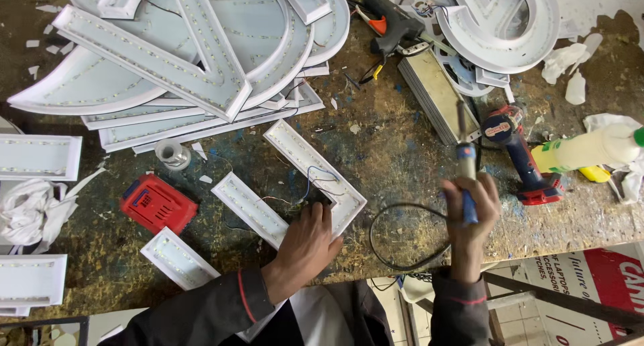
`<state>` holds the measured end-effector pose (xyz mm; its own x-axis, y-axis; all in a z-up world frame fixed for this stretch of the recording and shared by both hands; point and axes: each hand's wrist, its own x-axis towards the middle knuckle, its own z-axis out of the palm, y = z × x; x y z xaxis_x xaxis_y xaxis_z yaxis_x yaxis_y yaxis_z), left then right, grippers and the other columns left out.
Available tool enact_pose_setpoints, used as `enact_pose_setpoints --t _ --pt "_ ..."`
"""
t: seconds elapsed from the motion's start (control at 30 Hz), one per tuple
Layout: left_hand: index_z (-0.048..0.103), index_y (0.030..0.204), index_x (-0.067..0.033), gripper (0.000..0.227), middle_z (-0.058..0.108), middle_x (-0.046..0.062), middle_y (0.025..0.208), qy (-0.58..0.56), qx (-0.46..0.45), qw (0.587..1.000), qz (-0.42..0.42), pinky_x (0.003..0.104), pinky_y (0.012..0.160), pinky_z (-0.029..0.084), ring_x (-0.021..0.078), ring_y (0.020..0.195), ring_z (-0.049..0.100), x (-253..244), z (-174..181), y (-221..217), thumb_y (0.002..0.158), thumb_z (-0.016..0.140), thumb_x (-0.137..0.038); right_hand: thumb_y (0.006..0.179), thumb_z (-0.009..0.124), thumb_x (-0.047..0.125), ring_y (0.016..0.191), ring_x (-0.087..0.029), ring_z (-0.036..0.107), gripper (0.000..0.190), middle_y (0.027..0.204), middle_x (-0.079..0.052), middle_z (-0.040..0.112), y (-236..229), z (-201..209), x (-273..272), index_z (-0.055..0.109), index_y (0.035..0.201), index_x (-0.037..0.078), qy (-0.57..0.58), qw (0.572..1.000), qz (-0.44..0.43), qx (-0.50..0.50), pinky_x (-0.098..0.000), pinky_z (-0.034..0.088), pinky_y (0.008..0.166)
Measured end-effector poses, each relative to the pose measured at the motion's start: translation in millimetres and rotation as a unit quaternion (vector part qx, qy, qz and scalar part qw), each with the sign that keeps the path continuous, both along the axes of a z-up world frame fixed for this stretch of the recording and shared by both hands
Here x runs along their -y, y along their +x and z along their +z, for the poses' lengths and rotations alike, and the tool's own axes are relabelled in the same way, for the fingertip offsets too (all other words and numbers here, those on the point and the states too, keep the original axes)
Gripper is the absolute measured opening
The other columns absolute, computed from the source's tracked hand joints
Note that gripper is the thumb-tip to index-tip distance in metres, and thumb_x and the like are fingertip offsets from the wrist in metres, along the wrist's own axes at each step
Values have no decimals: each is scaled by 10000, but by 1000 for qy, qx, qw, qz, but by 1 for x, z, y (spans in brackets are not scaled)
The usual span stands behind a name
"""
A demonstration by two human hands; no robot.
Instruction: The person solders wires to LED strips mounted on a white letter-shaped frame using a soldering iron. They hold the wire in place with one hand while applying the soldering iron with the other, then reposition the frame to continue soldering at different points.
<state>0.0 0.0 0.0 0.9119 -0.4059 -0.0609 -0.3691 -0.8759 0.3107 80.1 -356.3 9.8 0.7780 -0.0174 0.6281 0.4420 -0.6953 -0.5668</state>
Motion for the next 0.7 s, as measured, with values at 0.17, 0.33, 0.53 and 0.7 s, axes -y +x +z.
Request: enact_pose_setpoints --t 0.17,0.33,0.53,0.7 --pt "534 1525 61 764 613 167 1269 24 26 999 22 413 846 648 303 1063 651 9 9 27 1122 707 -565 1157 545 495 571 -199 548 510 784 -112 606 -44 63 -32 682 1384 59 436 888 -98 109 -360 501 538" --pt "667 1150 -75 390 609 82 1027 4 133 991 7 359 729 581 212 865 594 10 54 52 1207 630 -459 1230 513 413 929 -242 782 610 1174 -192 839 -76 88 -18 737 1683 71 709 673 212 -8 -310 641 846" --pt "486 1635 84 556 513 299 1708 -133 45 976 -164 542 1358 382 447 1604 491 -36 34 121 1082 531 66 1205 738 408 666 -34 504 247 806 81 575 -61 67 -71 747 1140 170 684 692 220 -63 -191 439 615" --pt "648 1506 -52 389 558 174 1629 -67 127 982 -123 590 1306 505 409 1538 505 -80 20 134 1121 687 -84 1169 636 344 664 -73 466 67 749 68 502 -71 17 -117 628 1150 281 676 723 41 -137 -257 331 634"
